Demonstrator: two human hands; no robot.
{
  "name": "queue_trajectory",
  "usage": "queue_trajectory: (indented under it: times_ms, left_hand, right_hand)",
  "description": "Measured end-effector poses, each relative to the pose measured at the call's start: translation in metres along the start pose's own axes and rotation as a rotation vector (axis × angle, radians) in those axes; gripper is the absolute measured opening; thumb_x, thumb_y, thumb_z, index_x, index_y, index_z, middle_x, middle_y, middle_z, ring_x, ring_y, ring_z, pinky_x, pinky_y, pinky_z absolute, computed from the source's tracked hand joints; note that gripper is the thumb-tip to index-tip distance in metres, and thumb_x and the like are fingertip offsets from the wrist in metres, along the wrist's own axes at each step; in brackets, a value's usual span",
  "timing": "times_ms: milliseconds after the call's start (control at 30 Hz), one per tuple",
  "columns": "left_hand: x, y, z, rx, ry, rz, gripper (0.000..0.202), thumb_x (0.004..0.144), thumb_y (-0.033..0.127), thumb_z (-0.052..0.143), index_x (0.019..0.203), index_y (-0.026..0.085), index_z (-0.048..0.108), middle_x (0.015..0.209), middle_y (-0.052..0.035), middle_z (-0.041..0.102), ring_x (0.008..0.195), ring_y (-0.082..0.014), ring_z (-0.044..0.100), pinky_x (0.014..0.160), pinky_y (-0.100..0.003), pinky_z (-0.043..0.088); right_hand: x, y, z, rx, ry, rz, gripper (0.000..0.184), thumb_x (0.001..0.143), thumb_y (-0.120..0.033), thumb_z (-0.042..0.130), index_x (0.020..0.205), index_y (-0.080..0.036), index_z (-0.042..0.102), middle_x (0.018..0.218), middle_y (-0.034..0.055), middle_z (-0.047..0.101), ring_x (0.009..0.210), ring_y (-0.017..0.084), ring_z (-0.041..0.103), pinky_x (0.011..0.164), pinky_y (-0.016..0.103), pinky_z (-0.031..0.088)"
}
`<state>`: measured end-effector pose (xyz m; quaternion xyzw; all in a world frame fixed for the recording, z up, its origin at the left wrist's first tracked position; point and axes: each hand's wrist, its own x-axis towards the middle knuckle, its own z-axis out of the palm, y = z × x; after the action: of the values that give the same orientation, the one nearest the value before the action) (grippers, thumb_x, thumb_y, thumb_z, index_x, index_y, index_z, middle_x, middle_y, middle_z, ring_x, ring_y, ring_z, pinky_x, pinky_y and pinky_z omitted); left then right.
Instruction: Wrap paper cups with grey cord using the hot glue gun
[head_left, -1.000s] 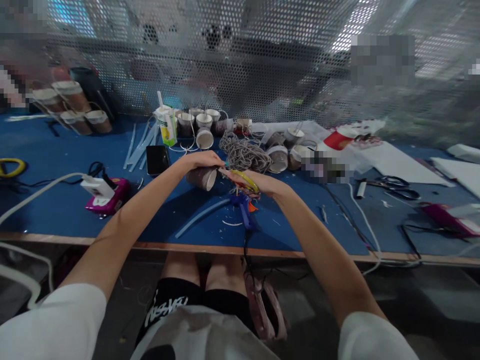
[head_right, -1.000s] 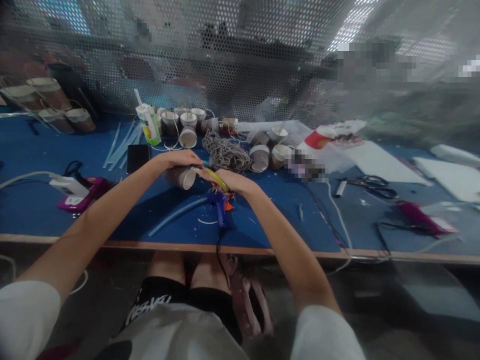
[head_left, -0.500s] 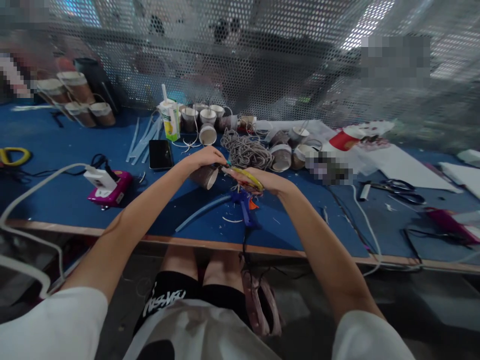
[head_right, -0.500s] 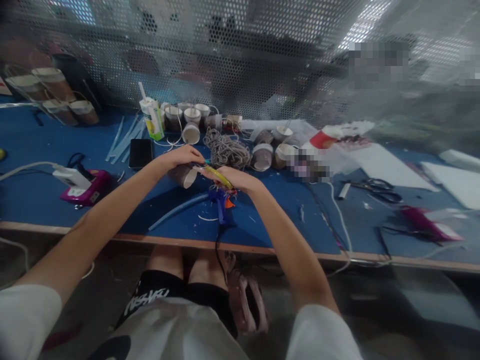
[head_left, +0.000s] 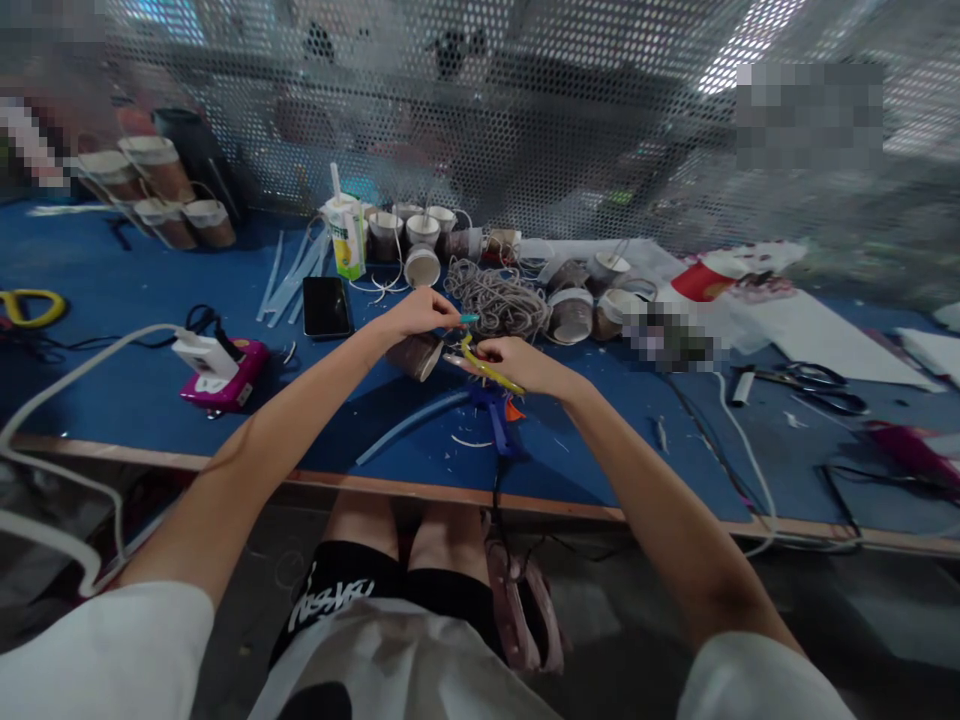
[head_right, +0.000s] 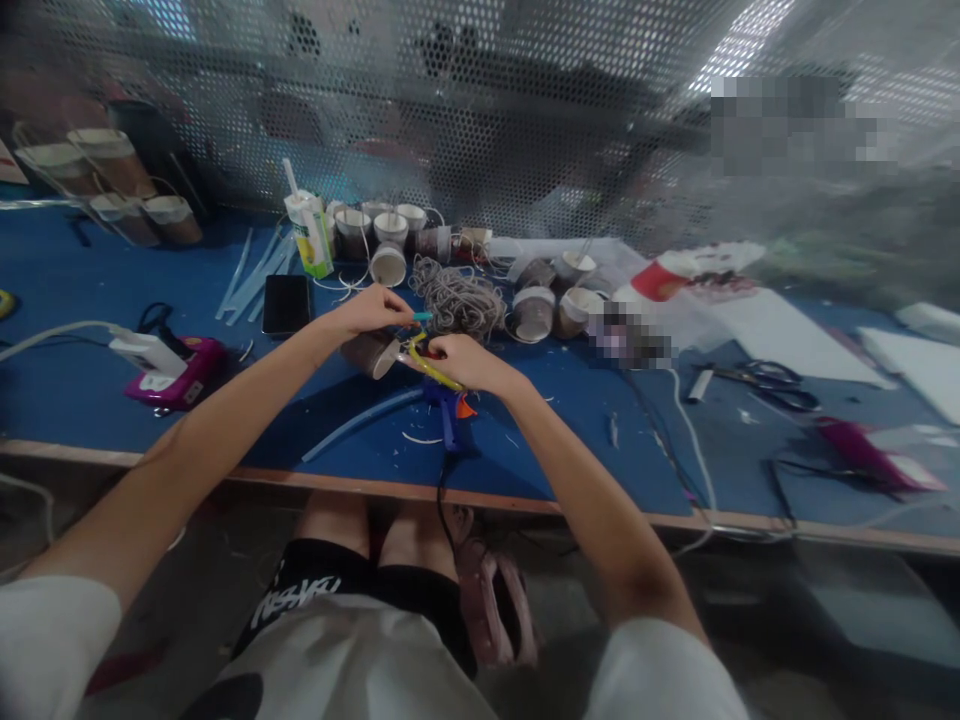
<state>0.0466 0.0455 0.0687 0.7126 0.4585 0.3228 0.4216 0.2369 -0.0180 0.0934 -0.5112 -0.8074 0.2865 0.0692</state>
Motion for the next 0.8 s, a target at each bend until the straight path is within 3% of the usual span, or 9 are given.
queue_trajectory:
  times_ms: [167, 600, 800]
  left_hand:
    - [-0.0029, 0.0025, 0.0028, -0.034, 0.049, -0.027, 0.016, 0.078, 0.019, 0.075, 0.064, 0.012, 0.076, 0.074, -0.0079, 0.077, 0.073, -0.0139, 0.067, 0.075, -0.026, 0.048]
    - [-0.0019, 0.0008, 0.0022, -0.039, 0.077, -0.018, 0.011, 0.075, 0.021, 0.077, 0.07, 0.012, 0.079, 0.074, -0.0075, 0.078, 0.073, -0.0147, 0.067, 0.073, -0.026, 0.048]
    - [-0.0006, -0.0006, 0.004, -0.062, 0.111, -0.018, 0.013, 0.077, 0.018, 0.075, 0.077, 0.005, 0.08, 0.078, -0.0123, 0.078, 0.072, -0.0144, 0.066, 0.071, -0.026, 0.047]
  right_hand:
    - [0.0008, 0.0012, -0.0042, 0.047, -0.035, 0.018, 0.074, 0.064, -0.094, 0.05, 0.06, -0.021, 0.035, 0.059, -0.0053, 0.03, 0.058, 0.009, 0.028, 0.058, 0.028, 0.022]
    - [0.0079, 0.0043, -0.0073, 0.064, -0.052, -0.007, 0.071, 0.065, -0.09, 0.054, 0.061, -0.021, 0.04, 0.061, -0.0042, 0.032, 0.06, 0.009, 0.029, 0.057, 0.028, 0.021]
    - [0.0097, 0.0056, -0.0104, 0.107, -0.082, -0.021, 0.07, 0.063, -0.089, 0.056, 0.063, -0.02, 0.043, 0.061, -0.0037, 0.035, 0.059, 0.009, 0.03, 0.056, 0.027, 0.021]
